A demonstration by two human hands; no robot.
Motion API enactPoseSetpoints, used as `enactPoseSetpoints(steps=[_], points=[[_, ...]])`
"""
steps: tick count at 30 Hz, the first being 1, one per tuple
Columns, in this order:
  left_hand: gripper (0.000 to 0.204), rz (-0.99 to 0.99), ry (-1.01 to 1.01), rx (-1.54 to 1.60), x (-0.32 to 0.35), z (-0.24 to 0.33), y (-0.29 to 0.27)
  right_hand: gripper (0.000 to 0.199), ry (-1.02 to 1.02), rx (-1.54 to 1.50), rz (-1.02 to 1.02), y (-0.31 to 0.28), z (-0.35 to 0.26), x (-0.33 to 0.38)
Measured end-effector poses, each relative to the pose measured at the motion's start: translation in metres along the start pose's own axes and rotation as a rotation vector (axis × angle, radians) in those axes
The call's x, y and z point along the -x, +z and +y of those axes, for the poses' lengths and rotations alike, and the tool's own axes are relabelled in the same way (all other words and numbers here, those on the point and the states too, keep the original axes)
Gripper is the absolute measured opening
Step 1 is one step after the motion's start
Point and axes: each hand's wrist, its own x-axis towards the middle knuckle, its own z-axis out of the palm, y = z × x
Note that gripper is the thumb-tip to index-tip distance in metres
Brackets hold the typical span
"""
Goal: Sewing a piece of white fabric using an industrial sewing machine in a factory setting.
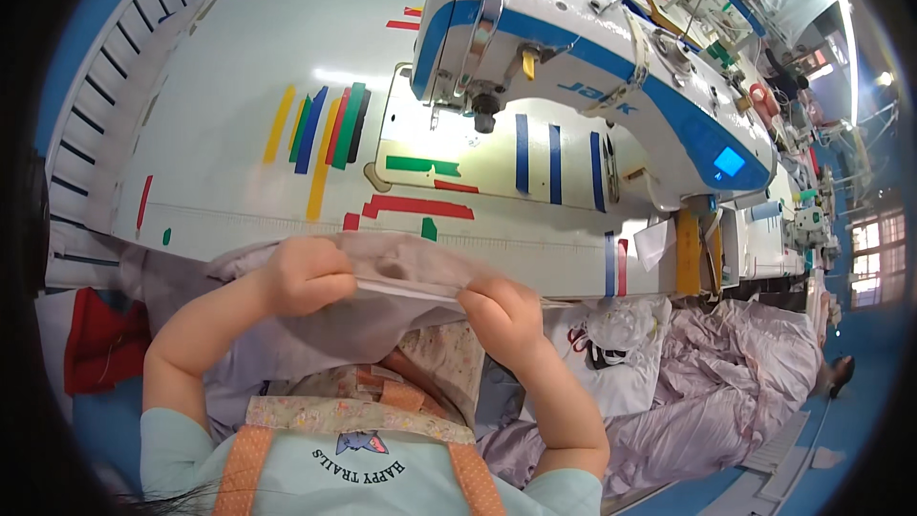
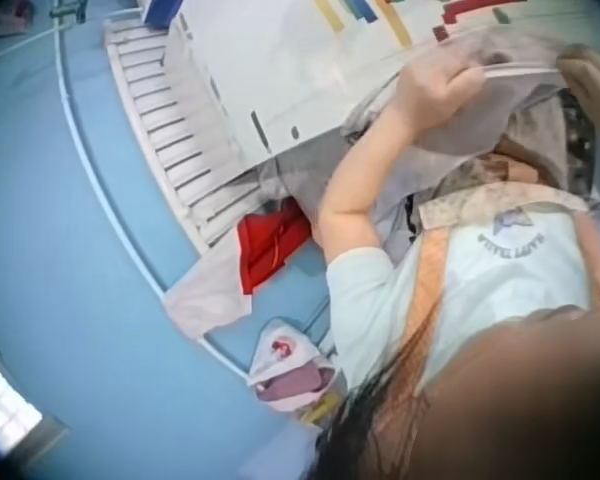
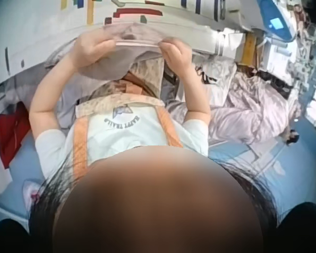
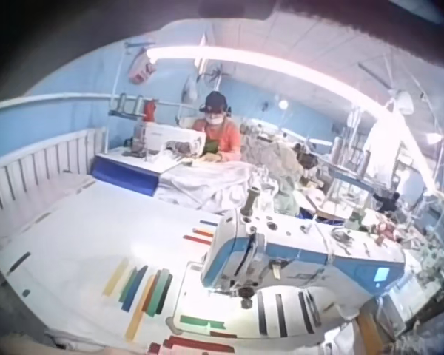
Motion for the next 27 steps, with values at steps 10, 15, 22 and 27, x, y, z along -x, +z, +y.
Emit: enactPoseSetpoints(steps=[10, 15, 22, 27], points=[[0.01, 0.006, -0.379, 0.365, 0.025, 0.058, -0.001, 0.021, 0.114, -0.31, -0.211, -0.015, -0.031, 0.018], [0.012, -0.01, -0.566, 0.475, 0.034, 0.075, -0.005, 0.016, 0.321, -0.401, -0.294, -0.016, -0.042, 0.024], [0.017, 0.091, -0.504, 0.422, 0.037, 0.086, -0.008, 0.016, 0.274, -0.398, -0.281, -0.018, -0.054, 0.026], [0.019, 0.117, -0.562, 0.384, 0.043, 0.09, -0.004, 0.018, 0.29, -0.352, -0.233, -0.018, -0.064, 0.032]])
